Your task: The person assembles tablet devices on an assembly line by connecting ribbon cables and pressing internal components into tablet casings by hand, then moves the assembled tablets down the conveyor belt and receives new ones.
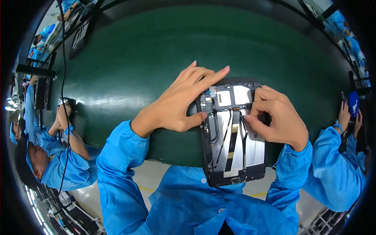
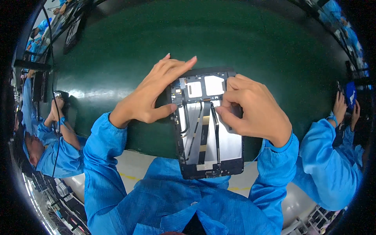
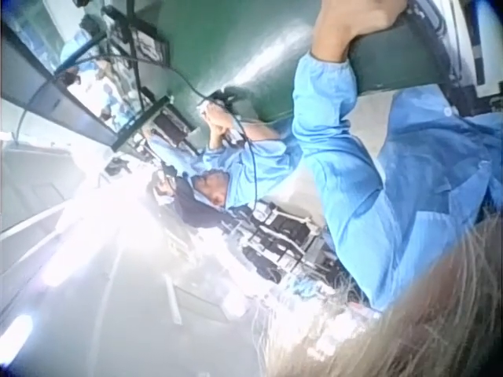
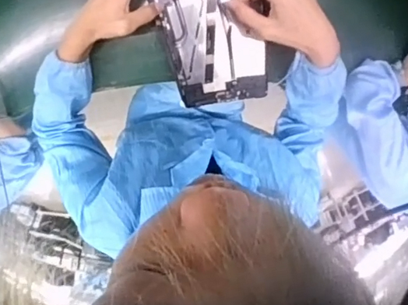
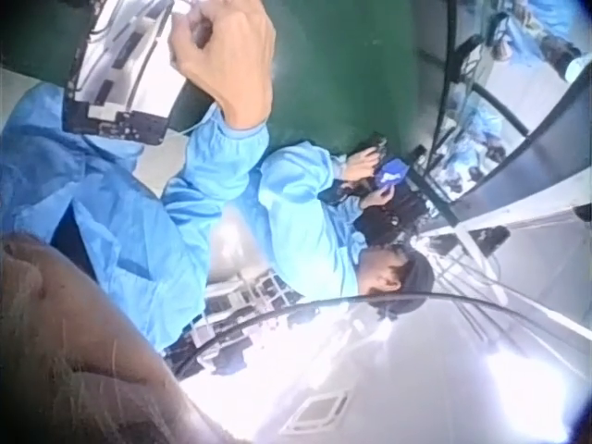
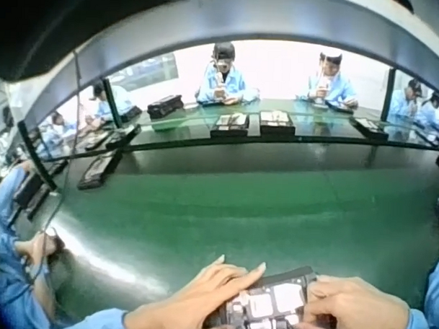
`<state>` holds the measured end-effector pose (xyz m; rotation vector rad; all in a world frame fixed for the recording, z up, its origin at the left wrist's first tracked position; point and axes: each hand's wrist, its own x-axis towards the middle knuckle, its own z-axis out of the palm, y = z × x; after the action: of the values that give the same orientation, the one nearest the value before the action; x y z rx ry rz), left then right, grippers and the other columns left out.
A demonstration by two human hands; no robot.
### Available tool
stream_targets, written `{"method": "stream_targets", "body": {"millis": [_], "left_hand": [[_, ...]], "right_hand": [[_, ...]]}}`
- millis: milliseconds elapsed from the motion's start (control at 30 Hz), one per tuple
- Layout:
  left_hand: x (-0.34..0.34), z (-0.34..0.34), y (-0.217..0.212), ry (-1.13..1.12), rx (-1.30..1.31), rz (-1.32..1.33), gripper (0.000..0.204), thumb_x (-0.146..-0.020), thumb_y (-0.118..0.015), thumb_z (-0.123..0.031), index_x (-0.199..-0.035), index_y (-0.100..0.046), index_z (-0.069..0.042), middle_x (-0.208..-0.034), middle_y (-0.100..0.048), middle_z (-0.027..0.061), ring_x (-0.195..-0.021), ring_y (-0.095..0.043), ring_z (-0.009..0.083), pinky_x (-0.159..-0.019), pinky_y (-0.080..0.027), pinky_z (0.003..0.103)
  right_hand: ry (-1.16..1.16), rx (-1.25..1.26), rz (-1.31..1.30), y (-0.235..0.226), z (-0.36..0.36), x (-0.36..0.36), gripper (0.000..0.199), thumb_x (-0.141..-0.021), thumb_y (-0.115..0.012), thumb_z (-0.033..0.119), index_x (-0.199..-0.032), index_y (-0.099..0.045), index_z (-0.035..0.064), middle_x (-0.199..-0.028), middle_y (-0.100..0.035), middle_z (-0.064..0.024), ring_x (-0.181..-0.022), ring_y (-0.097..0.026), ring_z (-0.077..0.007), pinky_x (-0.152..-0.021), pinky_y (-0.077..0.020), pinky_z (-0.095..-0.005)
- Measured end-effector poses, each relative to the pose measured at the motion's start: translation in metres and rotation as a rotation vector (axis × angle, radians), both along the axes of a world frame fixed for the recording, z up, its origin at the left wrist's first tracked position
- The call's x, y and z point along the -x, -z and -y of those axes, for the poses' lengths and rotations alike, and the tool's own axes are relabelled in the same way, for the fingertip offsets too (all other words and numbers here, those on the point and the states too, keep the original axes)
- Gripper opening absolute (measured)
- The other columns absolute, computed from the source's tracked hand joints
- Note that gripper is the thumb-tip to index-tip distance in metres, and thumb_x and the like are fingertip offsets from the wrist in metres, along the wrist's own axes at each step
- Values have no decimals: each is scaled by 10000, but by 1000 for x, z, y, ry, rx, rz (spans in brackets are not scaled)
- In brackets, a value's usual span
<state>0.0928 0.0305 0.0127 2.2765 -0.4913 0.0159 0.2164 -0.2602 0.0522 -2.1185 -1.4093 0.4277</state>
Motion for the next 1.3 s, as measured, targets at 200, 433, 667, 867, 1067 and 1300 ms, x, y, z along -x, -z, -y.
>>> {"method": "stream_targets", "body": {"millis": [200, 433, 667, 867, 1067, 1300], "left_hand": [[-1, 3, 1, -24, -26, 0, 1173, -656, -731, -141, -1761, -345, -68, -1609, -519, 250, -1520, -471, 449, -1372, -111, 690], [-2, -4, 7, -15, 17, 15, 1146, -653, -729, -210, -1738, -392, -62, -1596, -529, 256, -1525, -462, 463, -1369, -107, 700], [-6, -7, -1, 44, -26, -32, 1150, -630, -744, -262, -1718, -429, -66, -1599, -508, 260, -1550, -429, 478, -1370, -91, 705], [-3, -7, -4, 58, -53, -32, 1187, -615, -777, -235, -1731, -408, -68, -1650, -476, 263, -1615, -367, 480, -1374, -73, 700], [-2, -8, -6, 67, -9, -99, 1162, -662, -778, -219, -1743, -383, -61, -1694, -449, 260, -1652, -325, 477, -1376, -50, 701], [3, 3, -13, 17, -109, -83, 1170, -668, -764, -195, -1766, -367, -114, -1712, -434, 231, -1674, -252, 507, -1370, -20, 714]], "right_hand": [[30, 3, -19, -8, -2, 5, 180, -780, -860, 143, -840, -714, 57, -789, -630, -100, -761, -633, -310, -638, -476, -439], [41, 46, -27, -12, -3, 6, 172, -771, -877, 111, -819, -721, 57, -787, -653, -104, -760, -636, -305, -642, -475, -436], [20, 69, -41, -9, 2, 6, 137, -833, -850, 92, -851, -719, 55, -805, -669, -127, -790, -664, -319, -673, -502, -458], [31, 114, -64, -25, 2, 4, 175, -831, -860, 126, -887, -714, 48, -805, -664, -120, -794, -666, -316, -674, -504, -454], [57, 30, -25, -12, 7, 4, 215, -805, -888, 146, -893, -720, 44, -807, -651, -112, -790, -668, -304, -665, -503, -447], [65, 10, 3, -8, 6, 9, 122, -859, -834, 90, -823, -736, 26, -798, -669, -114, -790, -670, -289, -672, -518, -431]]}}
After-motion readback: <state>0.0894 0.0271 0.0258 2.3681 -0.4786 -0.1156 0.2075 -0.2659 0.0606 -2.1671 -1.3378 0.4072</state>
